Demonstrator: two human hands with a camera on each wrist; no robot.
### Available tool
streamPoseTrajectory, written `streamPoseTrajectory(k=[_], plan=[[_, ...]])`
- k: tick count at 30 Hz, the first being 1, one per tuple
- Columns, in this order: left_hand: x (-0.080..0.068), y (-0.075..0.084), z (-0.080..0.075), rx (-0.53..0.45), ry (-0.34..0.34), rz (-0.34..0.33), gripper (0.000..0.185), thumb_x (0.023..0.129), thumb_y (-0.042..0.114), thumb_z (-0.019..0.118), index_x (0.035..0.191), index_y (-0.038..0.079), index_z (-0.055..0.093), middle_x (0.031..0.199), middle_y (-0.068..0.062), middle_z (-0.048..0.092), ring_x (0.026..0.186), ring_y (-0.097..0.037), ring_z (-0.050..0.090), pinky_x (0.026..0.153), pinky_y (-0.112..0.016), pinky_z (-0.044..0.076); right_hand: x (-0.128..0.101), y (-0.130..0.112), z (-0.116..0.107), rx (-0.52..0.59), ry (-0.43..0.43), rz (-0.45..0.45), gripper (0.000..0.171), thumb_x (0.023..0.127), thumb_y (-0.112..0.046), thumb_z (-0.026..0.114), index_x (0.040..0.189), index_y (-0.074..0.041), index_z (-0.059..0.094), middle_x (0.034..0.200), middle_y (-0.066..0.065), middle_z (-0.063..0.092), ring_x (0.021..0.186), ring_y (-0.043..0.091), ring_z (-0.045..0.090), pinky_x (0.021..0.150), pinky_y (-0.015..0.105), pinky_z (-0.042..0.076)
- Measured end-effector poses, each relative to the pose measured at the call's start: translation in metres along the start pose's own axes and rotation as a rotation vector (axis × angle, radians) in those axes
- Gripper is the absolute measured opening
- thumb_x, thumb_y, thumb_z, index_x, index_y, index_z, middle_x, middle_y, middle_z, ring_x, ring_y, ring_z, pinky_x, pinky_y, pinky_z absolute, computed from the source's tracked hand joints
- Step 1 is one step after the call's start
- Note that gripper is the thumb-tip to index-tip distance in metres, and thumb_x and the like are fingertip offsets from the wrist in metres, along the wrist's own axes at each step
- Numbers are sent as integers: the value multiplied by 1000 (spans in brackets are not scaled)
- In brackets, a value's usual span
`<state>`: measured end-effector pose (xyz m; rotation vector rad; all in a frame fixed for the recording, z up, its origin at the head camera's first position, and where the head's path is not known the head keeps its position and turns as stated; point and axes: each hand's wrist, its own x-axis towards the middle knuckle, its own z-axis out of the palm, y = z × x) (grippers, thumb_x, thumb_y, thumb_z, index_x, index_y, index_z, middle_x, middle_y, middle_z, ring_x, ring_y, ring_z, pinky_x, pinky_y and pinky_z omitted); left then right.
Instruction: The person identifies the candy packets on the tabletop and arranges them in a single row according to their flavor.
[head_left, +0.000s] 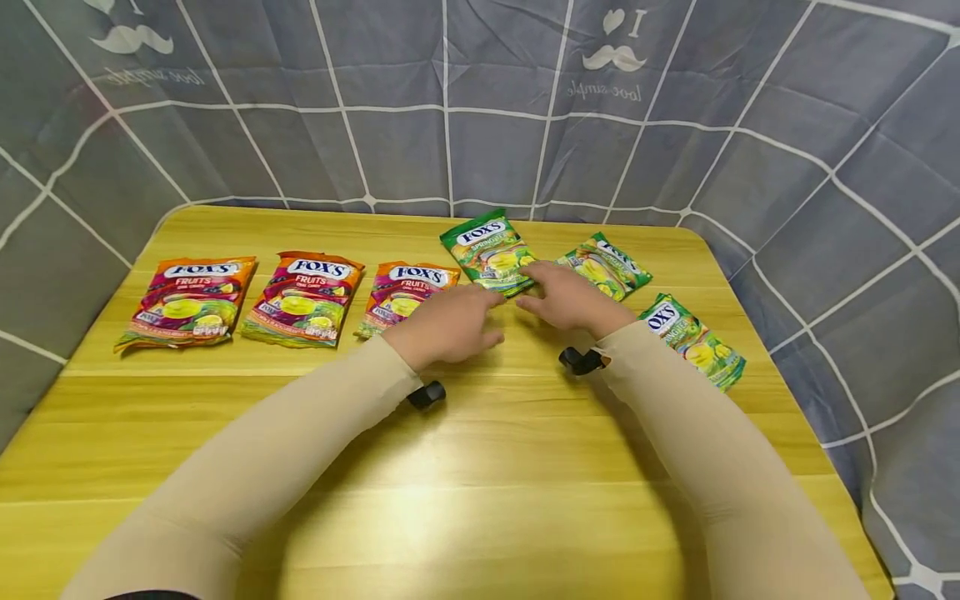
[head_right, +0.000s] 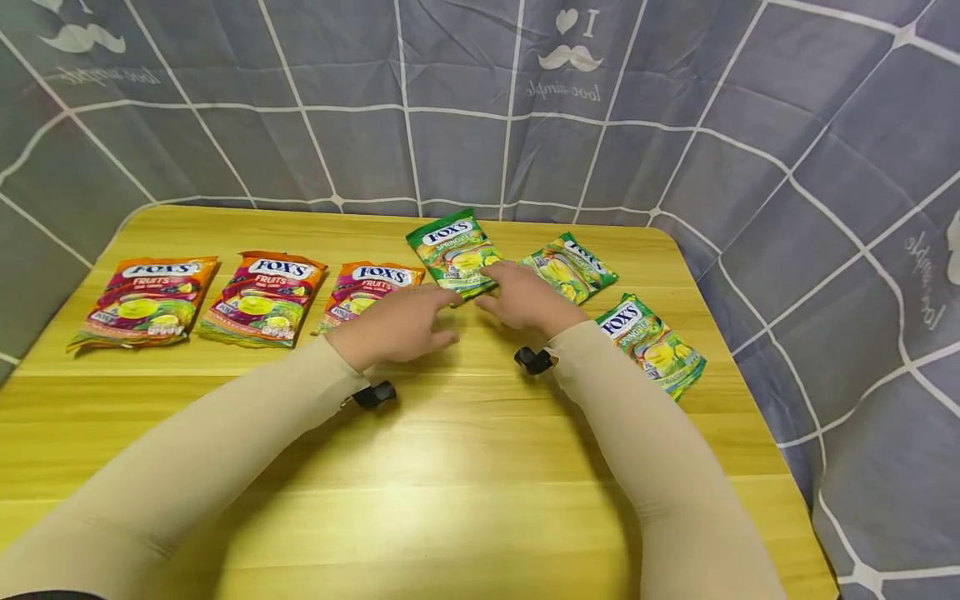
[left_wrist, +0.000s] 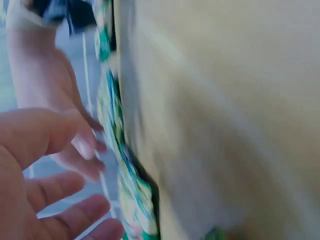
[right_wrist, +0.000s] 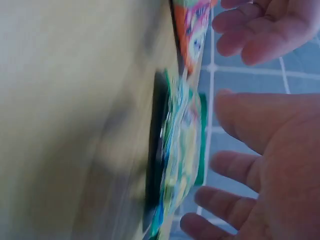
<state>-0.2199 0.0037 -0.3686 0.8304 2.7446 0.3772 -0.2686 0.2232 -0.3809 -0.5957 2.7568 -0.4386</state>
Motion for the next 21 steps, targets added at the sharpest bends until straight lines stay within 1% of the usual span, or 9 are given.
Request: streamPoseTrajectory(k=[2, 5, 7, 9, 10, 13, 15, 18, 21], plan=[[13, -8, -4, -82, 12, -80, 68, 103, 44, 65, 159, 11, 45, 163, -11, 48, 152, -33, 45, 125, -50, 38, 5, 5, -4, 47, 5, 42, 64, 108, -36, 59, 162, -7, 40, 168, 18, 38, 156, 40, 35, 128, 56, 30], [29, -16, -9, -205, 17, -188, 74, 104, 45, 64, 163, 10, 38, 167, -13, 41, 153, -33, 43, 125, -49, 37, 13, 10, -9, 105, 3, 91, 64, 110, -35, 55, 165, -10, 35, 170, 17, 34, 157, 39, 33, 127, 57, 30], [38, -19, -10, -258, 12, -244, 79, 103, 46, 64, 165, 7, 33, 168, -15, 40, 152, -34, 43, 124, -50, 39, 20, 11, -10, 125, 5, 101, 63, 111, -33, 53, 166, -11, 32, 171, 16, 32, 158, 39, 32, 128, 57, 30], [45, -21, -10, -281, -4, -285, 85, 103, 47, 64, 166, 4, 27, 167, -18, 40, 149, -34, 46, 122, -49, 41, 28, 12, -9, 136, 4, 111, 63, 111, -32, 52, 167, -12, 31, 172, 16, 31, 159, 38, 30, 128, 56, 29], [48, -21, -9, -287, -15, -301, 87, 103, 48, 64, 166, 3, 25, 165, -19, 42, 145, -34, 49, 120, -49, 43, 31, 13, -8, 139, 1, 114, 63, 111, -32, 52, 167, -12, 30, 172, 15, 30, 160, 38, 29, 129, 56, 28], [54, -20, -8, -301, -52, -337, 91, 102, 46, 64, 167, 1, 19, 163, -21, 43, 135, -32, 54, 115, -47, 47, 41, 16, -4, 130, -21, 130, 65, 111, -33, 52, 168, -12, 27, 173, 15, 30, 160, 37, 29, 129, 55, 28], [58, -19, -7, -311, -60, -348, 91, 102, 45, 65, 167, 1, 18, 162, -21, 44, 131, -31, 56, 113, -46, 48, 47, 17, -2, 108, -32, 139, 67, 111, -34, 52, 168, -12, 26, 172, 15, 31, 160, 37, 30, 129, 54, 28], [63, -19, -5, -334, -42, -357, 91, 102, 43, 66, 166, -1, 17, 162, -22, 44, 135, -32, 55, 116, -46, 46, 51, 19, -1, 98, -28, 158, 68, 111, -35, 52, 169, -13, 25, 172, 14, 32, 159, 37, 31, 130, 54, 28], [68, -19, -2, -344, -5, -364, 88, 102, 42, 66, 164, -2, 22, 160, -22, 46, 140, -35, 54, 117, -47, 46, 53, 21, -1, 137, -3, 181, 70, 110, -35, 55, 169, -13, 25, 172, 15, 33, 159, 37, 31, 130, 53, 28]])
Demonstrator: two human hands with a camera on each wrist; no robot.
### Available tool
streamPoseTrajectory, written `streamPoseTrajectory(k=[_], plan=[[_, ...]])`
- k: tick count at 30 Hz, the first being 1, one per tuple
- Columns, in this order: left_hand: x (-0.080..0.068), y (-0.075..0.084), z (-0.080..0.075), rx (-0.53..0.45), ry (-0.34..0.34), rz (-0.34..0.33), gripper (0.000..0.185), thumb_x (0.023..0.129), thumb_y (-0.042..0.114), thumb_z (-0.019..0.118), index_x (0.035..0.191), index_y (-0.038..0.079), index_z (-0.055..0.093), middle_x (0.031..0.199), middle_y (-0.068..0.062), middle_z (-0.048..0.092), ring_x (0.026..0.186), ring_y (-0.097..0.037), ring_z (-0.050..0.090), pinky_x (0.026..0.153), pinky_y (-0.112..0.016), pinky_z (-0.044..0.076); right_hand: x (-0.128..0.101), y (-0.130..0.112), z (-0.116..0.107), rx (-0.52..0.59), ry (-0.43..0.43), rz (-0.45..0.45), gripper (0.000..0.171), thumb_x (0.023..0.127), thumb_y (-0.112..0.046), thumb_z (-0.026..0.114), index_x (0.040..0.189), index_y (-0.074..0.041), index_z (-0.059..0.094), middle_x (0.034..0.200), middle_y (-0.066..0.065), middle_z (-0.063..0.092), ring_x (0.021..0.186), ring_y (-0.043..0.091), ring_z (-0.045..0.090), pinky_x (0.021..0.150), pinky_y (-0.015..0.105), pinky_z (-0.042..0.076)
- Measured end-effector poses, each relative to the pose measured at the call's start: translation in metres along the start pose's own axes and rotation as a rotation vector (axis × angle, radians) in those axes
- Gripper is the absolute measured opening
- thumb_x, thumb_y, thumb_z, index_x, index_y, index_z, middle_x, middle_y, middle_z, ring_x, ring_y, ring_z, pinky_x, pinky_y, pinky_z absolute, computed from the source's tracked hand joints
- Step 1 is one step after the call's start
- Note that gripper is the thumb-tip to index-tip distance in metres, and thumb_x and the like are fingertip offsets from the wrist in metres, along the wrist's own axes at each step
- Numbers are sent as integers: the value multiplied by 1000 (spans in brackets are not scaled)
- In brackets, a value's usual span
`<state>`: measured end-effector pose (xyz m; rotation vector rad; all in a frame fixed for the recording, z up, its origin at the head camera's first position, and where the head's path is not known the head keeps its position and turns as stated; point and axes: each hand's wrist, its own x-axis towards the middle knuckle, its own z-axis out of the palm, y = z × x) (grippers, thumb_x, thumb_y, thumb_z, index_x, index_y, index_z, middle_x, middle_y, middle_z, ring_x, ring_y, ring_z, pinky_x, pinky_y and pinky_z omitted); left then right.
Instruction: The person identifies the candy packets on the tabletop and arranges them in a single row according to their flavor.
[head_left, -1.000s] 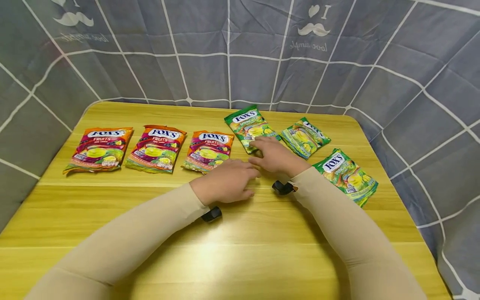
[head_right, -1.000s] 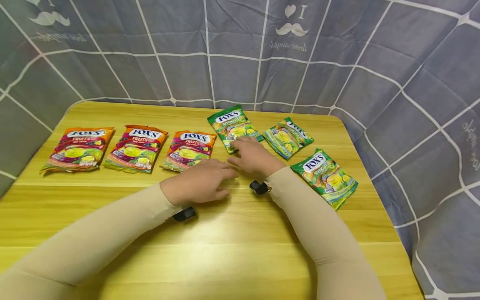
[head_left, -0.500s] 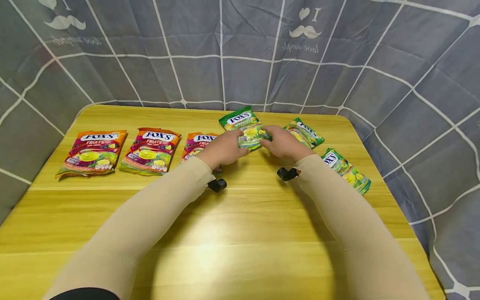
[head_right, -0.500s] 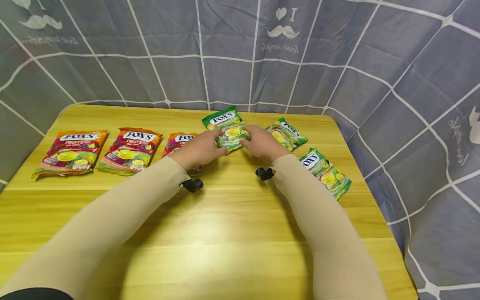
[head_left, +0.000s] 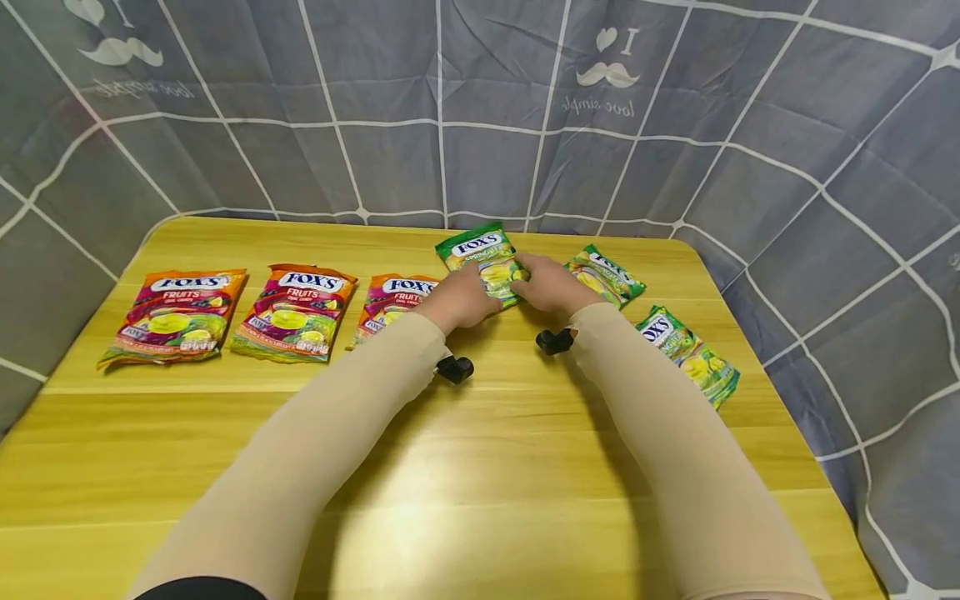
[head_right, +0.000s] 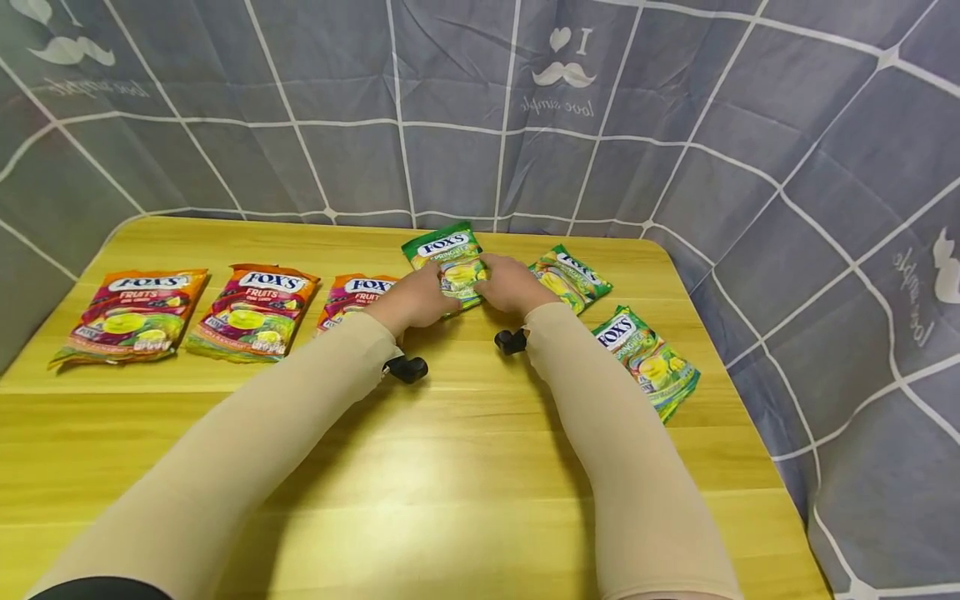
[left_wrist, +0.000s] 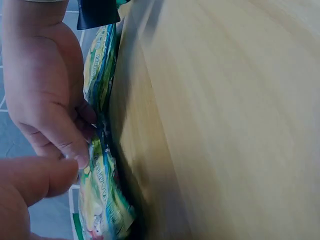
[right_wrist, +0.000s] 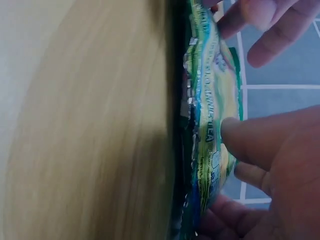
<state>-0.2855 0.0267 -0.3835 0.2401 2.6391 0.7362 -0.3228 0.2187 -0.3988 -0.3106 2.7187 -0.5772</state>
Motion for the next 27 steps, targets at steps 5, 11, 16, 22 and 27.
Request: streamPoseTrajectory(k=[5, 11, 16, 22, 27], plan=[[1, 0, 2, -57, 53, -19, 85, 101, 39, 68, 164, 1, 26, 164, -18, 42, 151, -39, 42, 120, -49, 45, -5, 0, -3, 108, 16, 25, 69, 108, -31, 59, 168, -14, 29, 166, 18, 42, 152, 37, 42, 124, 52, 38], [-4, 2, -1, -93, 67, -19, 89, 99, 38, 73, 165, 3, 26, 165, -19, 41, 151, -38, 40, 121, -49, 43, -19, -1, -12, 170, -2, 18, 68, 106, -29, 63, 166, -16, 34, 156, 20, 51, 140, 38, 52, 107, 51, 52], [-18, 1, -2, -66, 7, 14, 93, 95, 38, 77, 166, 5, 26, 162, -22, 44, 144, -35, 50, 120, -50, 43, -40, -6, -15, 104, -29, -33, 69, 104, -28, 67, 164, -13, 37, 146, 19, 58, 119, 35, 61, 94, 47, 54], [-34, -2, 1, 14, -53, 68, 93, 93, 38, 79, 164, 5, 29, 159, -21, 47, 138, -34, 54, 116, -50, 48, -62, -9, -11, 47, -96, -91, 66, 103, -23, 70, 161, -9, 43, 98, 13, 65, 71, 22, 52, 68, 36, 45], [-43, -3, 7, 124, -64, 89, 91, 91, 41, 82, 161, 6, 36, 154, -22, 48, 125, -32, 60, 107, -48, 53, -71, -7, -4, 7, -130, -123, 67, 101, -24, 73, 160, -8, 45, 92, 8, 64, 70, 19, 52, 67, 33, 44]])
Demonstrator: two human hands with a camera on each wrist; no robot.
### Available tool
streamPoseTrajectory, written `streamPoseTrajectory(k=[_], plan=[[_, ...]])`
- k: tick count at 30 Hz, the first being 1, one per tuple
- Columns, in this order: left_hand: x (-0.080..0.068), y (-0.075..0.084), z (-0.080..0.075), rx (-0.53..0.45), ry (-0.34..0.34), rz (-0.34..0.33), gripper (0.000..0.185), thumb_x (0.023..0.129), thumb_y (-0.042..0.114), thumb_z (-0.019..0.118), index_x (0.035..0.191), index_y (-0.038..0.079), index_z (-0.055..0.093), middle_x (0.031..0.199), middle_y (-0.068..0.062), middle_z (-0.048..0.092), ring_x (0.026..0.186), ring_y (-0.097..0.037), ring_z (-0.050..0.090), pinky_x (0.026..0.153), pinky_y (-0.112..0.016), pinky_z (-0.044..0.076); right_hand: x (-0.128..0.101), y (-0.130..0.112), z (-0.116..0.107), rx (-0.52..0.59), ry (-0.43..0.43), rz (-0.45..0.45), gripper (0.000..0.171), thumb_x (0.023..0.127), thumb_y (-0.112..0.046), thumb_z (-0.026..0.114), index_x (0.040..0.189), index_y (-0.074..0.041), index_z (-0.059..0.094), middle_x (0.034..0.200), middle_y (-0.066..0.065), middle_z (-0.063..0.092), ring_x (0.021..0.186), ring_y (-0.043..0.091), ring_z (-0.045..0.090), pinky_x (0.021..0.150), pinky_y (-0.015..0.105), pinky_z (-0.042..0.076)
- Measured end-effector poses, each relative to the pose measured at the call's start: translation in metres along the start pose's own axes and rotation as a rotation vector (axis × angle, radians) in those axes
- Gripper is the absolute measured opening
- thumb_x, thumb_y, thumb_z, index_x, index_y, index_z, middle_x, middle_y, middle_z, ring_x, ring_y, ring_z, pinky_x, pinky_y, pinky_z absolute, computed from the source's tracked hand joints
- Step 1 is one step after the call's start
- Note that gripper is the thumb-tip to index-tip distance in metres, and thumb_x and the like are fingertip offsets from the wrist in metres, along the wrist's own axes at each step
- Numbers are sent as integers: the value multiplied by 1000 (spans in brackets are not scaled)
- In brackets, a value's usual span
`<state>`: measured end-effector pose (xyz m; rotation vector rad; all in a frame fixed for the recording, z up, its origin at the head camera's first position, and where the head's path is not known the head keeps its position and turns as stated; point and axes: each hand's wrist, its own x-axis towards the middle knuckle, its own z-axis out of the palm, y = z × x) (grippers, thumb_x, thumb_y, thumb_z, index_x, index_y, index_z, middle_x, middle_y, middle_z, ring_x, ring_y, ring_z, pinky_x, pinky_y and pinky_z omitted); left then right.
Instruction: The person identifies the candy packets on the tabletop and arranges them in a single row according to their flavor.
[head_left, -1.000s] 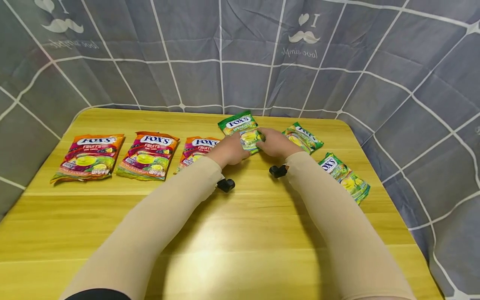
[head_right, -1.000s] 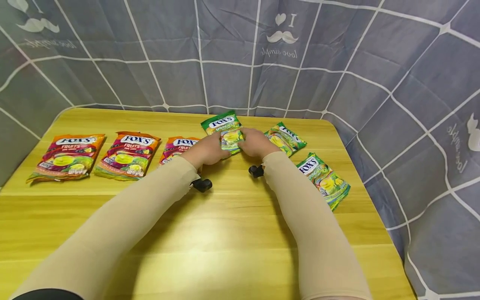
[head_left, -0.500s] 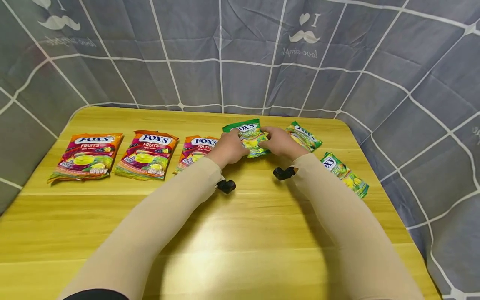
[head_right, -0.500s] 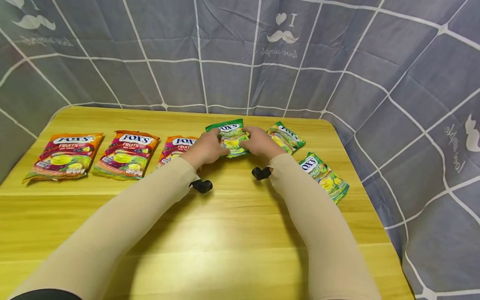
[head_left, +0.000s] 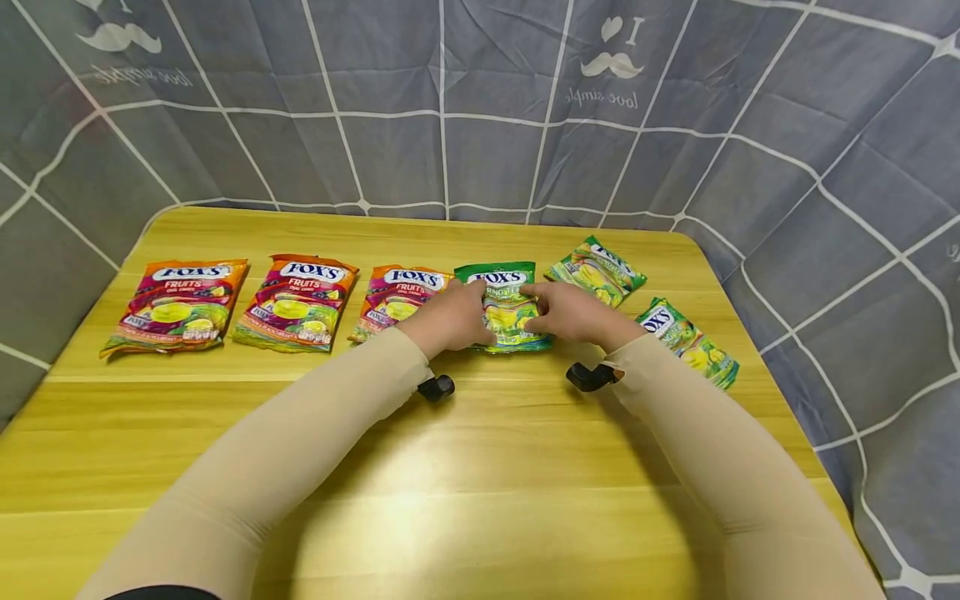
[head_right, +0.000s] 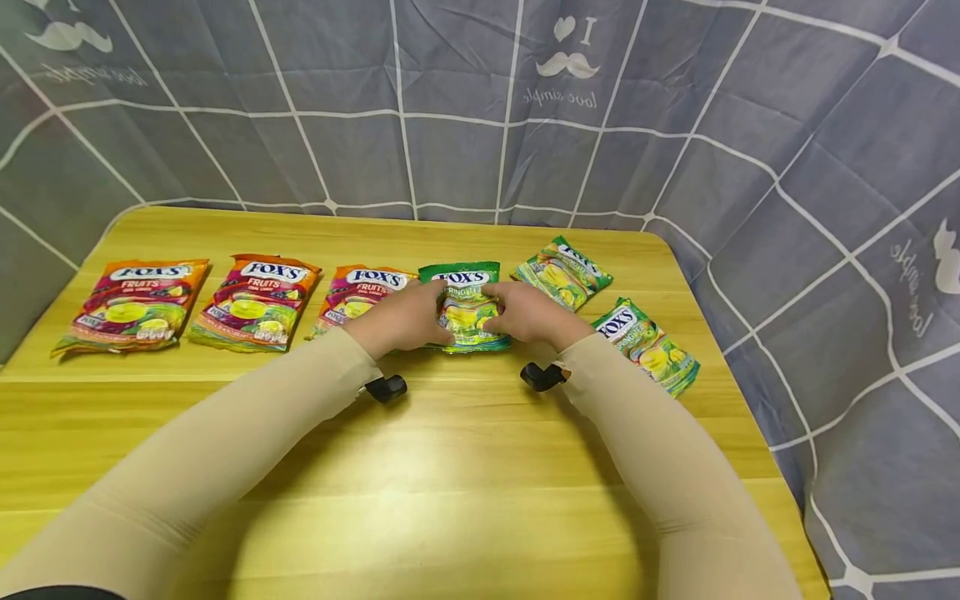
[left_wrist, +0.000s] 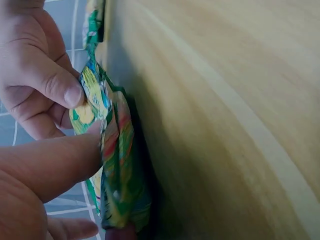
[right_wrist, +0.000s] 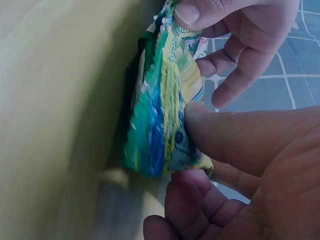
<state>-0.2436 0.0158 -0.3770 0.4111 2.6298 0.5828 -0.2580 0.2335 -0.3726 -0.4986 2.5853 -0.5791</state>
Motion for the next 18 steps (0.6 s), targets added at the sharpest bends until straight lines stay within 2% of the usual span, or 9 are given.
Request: streamPoseTrajectory(k=[7, 13, 18], plan=[[-4, 1, 4, 176, -12, 34, 94, 92, 46, 80, 164, 6, 35, 155, -22, 46, 121, -29, 61, 100, -44, 58, -1, 3, 9, -13, -20, -16, 69, 102, -24, 72, 162, -8, 42, 94, 9, 64, 75, 20, 53, 70, 34, 44], [-3, 2, 4, 242, 0, 74, 90, 92, 45, 80, 163, 7, 40, 151, -21, 51, 127, -27, 55, 100, -43, 58, -1, 3, 9, -51, -74, -6, 75, 101, -24, 73, 165, -11, 36, 99, 10, 63, 84, 22, 54, 77, 36, 44], [-2, 2, 3, 251, -5, 87, 87, 93, 44, 80, 162, 7, 41, 149, -22, 51, 124, -28, 57, 100, -44, 58, 0, 3, 6, -81, -122, 14, 79, 100, -25, 74, 167, -15, 32, 103, 11, 65, 87, 22, 55, 79, 36, 45]])
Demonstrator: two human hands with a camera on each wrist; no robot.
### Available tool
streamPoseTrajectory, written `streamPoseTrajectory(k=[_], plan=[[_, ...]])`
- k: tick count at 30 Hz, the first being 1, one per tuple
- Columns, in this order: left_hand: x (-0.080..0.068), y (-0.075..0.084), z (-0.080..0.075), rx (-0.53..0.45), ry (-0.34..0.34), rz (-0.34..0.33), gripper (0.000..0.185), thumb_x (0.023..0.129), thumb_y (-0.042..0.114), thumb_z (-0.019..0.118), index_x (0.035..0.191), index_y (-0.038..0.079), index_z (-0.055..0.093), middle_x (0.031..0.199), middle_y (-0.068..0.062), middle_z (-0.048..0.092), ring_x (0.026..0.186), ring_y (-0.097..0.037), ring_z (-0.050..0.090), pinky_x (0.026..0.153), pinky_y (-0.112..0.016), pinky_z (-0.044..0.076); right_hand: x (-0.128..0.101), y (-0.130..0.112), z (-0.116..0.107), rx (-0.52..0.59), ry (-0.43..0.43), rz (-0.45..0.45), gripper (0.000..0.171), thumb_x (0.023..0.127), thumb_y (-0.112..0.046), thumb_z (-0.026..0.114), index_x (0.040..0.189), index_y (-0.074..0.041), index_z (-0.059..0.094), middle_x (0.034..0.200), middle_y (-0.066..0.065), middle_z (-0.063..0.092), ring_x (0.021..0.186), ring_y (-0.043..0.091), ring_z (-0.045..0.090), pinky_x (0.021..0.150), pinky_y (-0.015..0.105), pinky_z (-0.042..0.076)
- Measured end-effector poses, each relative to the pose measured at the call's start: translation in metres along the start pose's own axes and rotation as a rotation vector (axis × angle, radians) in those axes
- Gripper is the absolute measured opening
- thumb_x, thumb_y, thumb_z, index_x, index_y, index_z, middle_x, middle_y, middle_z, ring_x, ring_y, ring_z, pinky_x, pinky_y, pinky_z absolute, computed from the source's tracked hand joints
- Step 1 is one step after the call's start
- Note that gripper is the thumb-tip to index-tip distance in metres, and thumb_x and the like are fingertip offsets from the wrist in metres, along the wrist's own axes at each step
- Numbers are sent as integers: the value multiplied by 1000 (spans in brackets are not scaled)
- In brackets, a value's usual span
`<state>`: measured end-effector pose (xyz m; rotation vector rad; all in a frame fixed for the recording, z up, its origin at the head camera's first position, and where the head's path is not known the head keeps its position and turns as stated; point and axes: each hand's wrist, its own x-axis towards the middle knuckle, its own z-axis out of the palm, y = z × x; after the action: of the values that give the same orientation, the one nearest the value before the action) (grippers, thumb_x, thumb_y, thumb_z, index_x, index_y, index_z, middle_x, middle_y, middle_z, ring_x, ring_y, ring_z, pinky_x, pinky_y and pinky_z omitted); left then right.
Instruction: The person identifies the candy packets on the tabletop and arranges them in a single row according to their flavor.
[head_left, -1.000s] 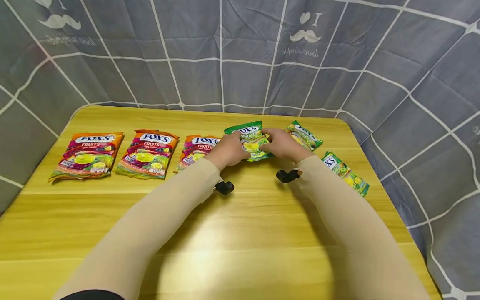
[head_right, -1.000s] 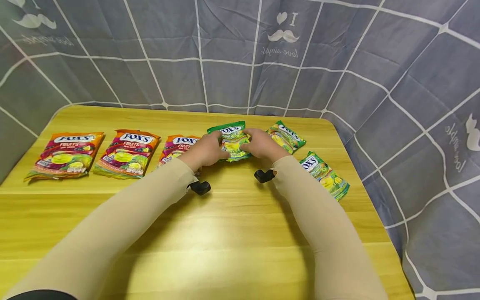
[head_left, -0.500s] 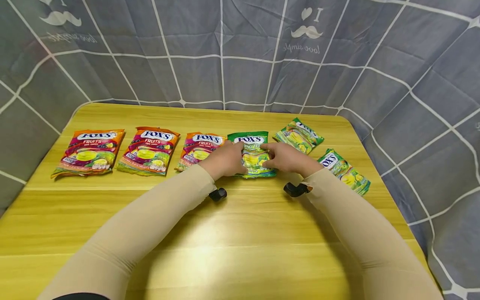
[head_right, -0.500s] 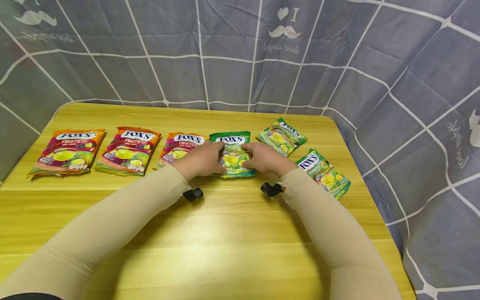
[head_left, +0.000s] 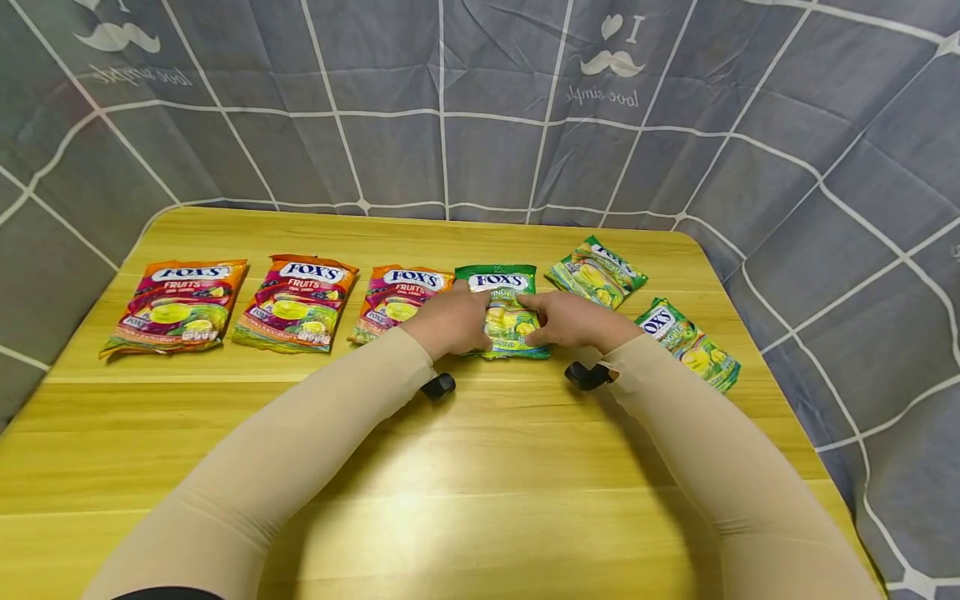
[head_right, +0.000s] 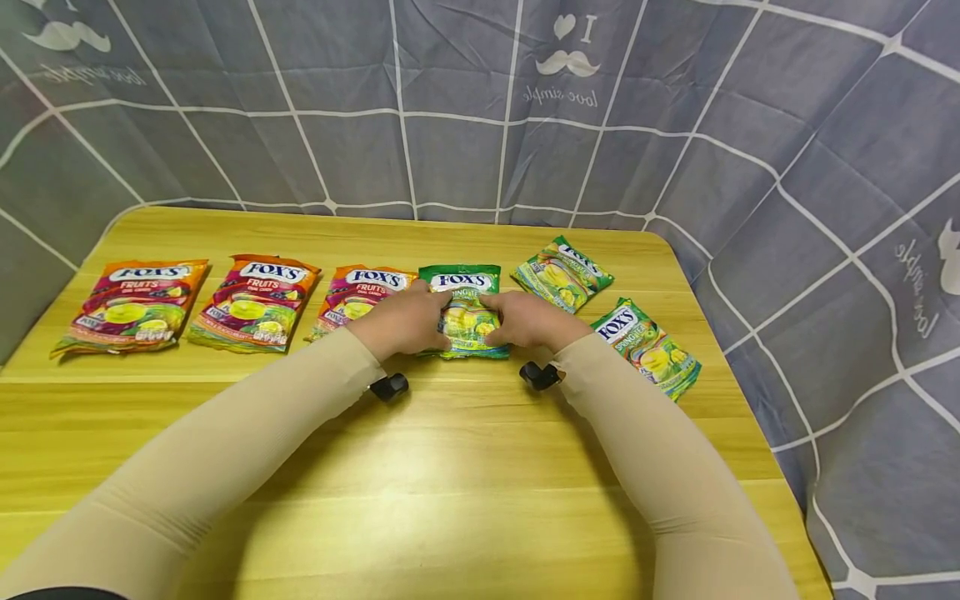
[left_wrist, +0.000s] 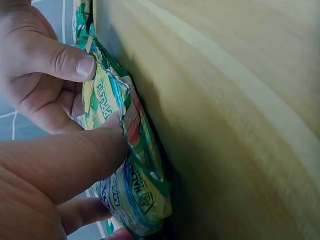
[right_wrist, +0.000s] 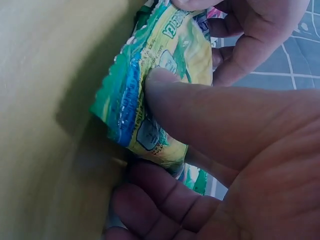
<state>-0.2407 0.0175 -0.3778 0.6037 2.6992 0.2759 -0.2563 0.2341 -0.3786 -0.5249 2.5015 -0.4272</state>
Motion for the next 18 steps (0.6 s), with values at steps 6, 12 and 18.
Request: streamPoseTrajectory(k=[6, 12, 18], plan=[[1, -1, 0, 6, -12, -9, 87, 94, 45, 78, 162, 7, 40, 152, -22, 49, 126, -28, 57, 104, -44, 57, 0, -2, -3, -14, -18, 19, 79, 100, -27, 74, 167, -17, 32, 106, 12, 66, 89, 23, 57, 79, 36, 46], [1, 0, 1, 16, -3, -13, 83, 94, 44, 79, 160, 9, 44, 147, -22, 51, 120, -30, 61, 99, -44, 59, 0, -2, -1, -21, -15, 25, 80, 100, -28, 74, 167, -19, 31, 103, 12, 66, 87, 22, 57, 78, 35, 45], [0, 1, 0, 13, 3, -16, 84, 93, 43, 80, 160, 8, 43, 147, -21, 52, 123, -30, 59, 101, -44, 58, 0, -1, 0, -16, -19, 34, 80, 101, -29, 73, 167, -21, 30, 101, 12, 65, 85, 23, 55, 78, 36, 45]])
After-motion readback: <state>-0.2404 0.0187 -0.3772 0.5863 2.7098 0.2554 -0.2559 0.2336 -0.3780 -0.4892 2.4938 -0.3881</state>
